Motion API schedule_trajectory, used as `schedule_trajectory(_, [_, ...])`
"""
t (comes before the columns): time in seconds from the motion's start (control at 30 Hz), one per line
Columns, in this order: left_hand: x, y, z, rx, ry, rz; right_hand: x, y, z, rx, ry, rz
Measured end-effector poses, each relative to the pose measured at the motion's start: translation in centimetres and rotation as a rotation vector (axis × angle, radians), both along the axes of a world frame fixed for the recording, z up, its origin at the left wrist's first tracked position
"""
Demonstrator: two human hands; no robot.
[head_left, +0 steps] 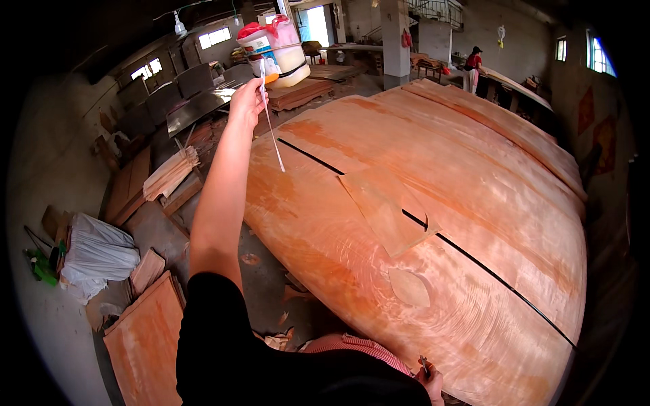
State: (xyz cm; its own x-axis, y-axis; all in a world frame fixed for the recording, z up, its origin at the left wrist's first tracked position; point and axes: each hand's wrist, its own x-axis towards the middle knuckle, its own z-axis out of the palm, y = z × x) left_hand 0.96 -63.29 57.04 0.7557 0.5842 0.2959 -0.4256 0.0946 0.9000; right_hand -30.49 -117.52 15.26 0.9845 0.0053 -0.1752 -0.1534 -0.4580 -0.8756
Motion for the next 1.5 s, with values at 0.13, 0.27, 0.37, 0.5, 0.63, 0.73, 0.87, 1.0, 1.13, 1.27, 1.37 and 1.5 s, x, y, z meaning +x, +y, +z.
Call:
schedule_trajectory(0.13, [0.8, 0.0, -0.3, 0.067, -0.029, 0.062, 0.8, 0.1, 1.0, -0.068, -0.046, 0.036])
schedule_trajectory(0.27, [3.9, 7.9, -3.8, -0.393, -0.071, 0.11, 1.6, 0.5, -0.5, -0.04, -0.052, 0.058])
schedule_trajectory(0.37, [5.3, 14.6, -9.8, -0.603, -0.137, 0.376, 1.9, 1.6, -1.3, -0.076, -0.027, 0.044])
schedule_trajectory(0.5, [6.9, 13.7, -18.8, -0.204, -0.055, 0.545, 2.0, 3.0, 0.7, -0.132, 0.096, -0.012])
schedule_trajectory(0.63, [6.7, 1.5, -26.8, 0.488, 0.25, 0.126, 3.2, 2.7, -2.0, -0.198, -0.137, -0.076])
schedule_trajectory(0.73, [3.4, -8.1, -31.8, 0.557, 0.224, -0.065, 8.2, 5.5, 0.6, 0.105, 0.087, -0.141])
schedule_trajectory(0.87, [-2.2, -21.5, -36.1, 0.553, 0.109, -0.451, 15.5, 8.7, -0.6, 0.091, -0.394, -0.171])
schedule_trajectory(1.0, [-8.0, -27.5, -34.9, 0.292, 0.12, -0.801, 17.9, 12.1, 6.4, 0.115, -0.316, -0.185])
schedule_trajectory(1.13, [-9.8, -27.9, -33.0, 0.149, 0.204, -0.974, 16.5, 11.7, 5.9, 0.282, -0.21, -0.267])
schedule_trajectory(1.27, [-10.7, -26.7, -37.8, -0.043, 0.269, -0.998, 13.2, 12.2, 5.9, 0.402, -0.016, -0.33])
schedule_trajectory(1.37, [-11.1, -24.4, -40.7, 0.183, 0.332, -1.226, 11.8, 12.0, 5.8, 0.497, 0.237, -0.308])
schedule_trajectory(1.5, [-11.6, -23.3, -42.5, 0.484, 0.231, -1.302, 9.4, 12.6, 2.7, 0.595, 0.3, -0.329])
